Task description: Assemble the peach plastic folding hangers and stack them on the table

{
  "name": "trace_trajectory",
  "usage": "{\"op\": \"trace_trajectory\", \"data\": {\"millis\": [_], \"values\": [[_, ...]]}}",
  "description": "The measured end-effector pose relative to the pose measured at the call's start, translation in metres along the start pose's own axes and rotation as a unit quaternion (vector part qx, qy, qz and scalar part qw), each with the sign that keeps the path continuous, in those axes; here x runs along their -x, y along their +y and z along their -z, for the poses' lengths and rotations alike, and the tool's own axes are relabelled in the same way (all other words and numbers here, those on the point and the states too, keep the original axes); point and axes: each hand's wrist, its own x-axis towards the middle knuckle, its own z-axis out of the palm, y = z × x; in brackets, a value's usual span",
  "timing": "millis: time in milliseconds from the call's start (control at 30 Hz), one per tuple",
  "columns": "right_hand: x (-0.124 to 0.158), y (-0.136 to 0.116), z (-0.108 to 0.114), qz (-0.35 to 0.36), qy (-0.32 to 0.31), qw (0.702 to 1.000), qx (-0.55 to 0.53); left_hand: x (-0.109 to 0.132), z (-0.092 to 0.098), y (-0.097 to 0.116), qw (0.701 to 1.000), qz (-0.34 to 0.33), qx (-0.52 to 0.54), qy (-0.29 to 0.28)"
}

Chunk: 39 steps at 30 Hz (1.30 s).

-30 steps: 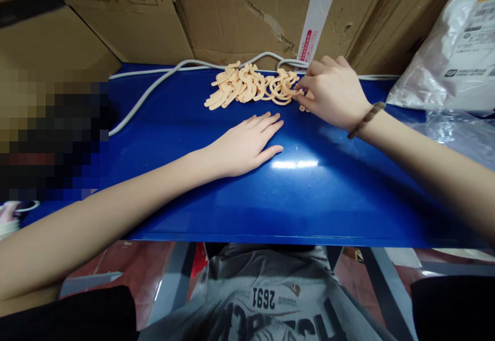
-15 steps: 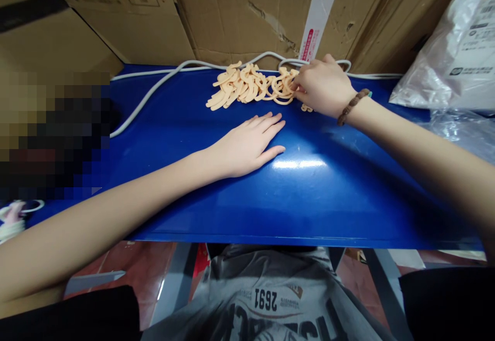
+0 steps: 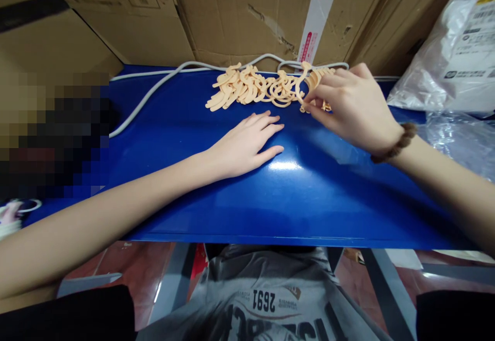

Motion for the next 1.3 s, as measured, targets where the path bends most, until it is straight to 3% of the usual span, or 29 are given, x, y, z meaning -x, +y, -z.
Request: {"op": "trace_trajectory", "data": {"millis": [100,200,333,467,700,867,1100,1300], "values": [[0.022,-0.015,0.002,0.004,0.026,0.999,-0.047,0.002,0.005,0.003,0.989,0.023,0.1,0.102],[0.036,-0.026,-0.002,0.018,0.034,0.997,-0.071,0.002,0.01,0.008,0.967,0.059,0.208,0.135],[0.042,-0.034,-0.008,0.055,0.038,0.994,-0.091,0.001,0.01,0.014,0.942,0.074,0.302,0.124],[0.043,-0.035,-0.011,0.076,0.042,0.991,-0.101,0.002,0.006,0.017,0.933,0.069,0.33,0.122],[0.044,-0.038,-0.011,0.137,0.129,0.978,-0.089,0.0,-0.002,0.015,0.928,0.058,0.359,0.078],[0.044,-0.037,-0.009,0.147,0.108,0.979,-0.096,0.001,-0.002,0.018,0.924,0.043,0.373,0.069],[0.045,-0.036,-0.005,0.109,0.101,0.979,-0.138,0.003,0.0,0.017,0.926,0.046,0.363,0.097],[0.048,-0.037,-0.006,-0.058,0.111,0.971,-0.204,0.004,0.0,0.014,0.916,0.045,0.381,0.117]]}}
